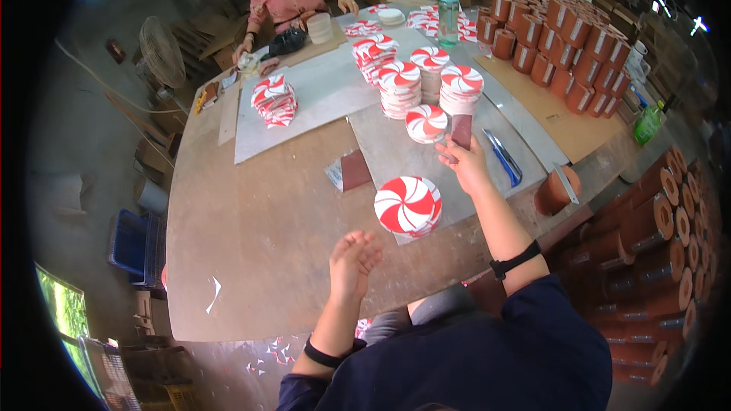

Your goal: Sanding the edges of circular wooden disks decorated with a red and white spiral pattern using a sanding block.

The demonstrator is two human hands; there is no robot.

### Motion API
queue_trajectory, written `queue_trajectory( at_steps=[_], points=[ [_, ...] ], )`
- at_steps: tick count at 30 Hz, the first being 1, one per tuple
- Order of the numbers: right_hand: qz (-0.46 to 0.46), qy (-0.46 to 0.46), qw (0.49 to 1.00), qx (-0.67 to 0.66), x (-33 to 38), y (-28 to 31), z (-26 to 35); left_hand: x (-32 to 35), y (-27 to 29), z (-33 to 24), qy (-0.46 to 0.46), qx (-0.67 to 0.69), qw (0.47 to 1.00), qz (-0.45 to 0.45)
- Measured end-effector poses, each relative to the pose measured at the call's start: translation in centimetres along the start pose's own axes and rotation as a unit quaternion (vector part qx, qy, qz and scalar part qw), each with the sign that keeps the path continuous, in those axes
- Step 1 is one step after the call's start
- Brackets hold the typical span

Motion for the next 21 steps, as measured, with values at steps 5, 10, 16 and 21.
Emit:
queue_trajectory(
  at_steps=[5, 10, 16, 21],
  points=[
    [0.155, -0.015, 0.981, 0.112, 5.3, -2.7, 1.8, -1.5, -1.1, -2.3, -0.078, -0.100, 0.992, 0.001],
    [0.209, 0.099, 0.921, 0.314, 8.3, -5.1, 0.7, -3.7, -1.6, -0.9, -0.057, -0.204, 0.977, 0.000],
    [0.176, 0.155, 0.862, 0.450, 10.7, -8.3, 1.5, -4.2, -4.4, 0.4, -0.033, -0.296, 0.950, 0.091],
    [0.097, 0.176, 0.889, 0.411, 10.4, -6.5, 2.5, -5.0, -6.3, 1.4, -0.090, -0.299, 0.936, 0.164]
  ],
)
Point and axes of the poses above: each hand's wrist, its own x-axis away from the middle knuckle, its own y-axis out of the back of the hand, z = x × y, the point moved 10 cm from there along -x, towards the middle knuckle, and after that the axes turned 10 degrees about z, right-handed, at the moved point
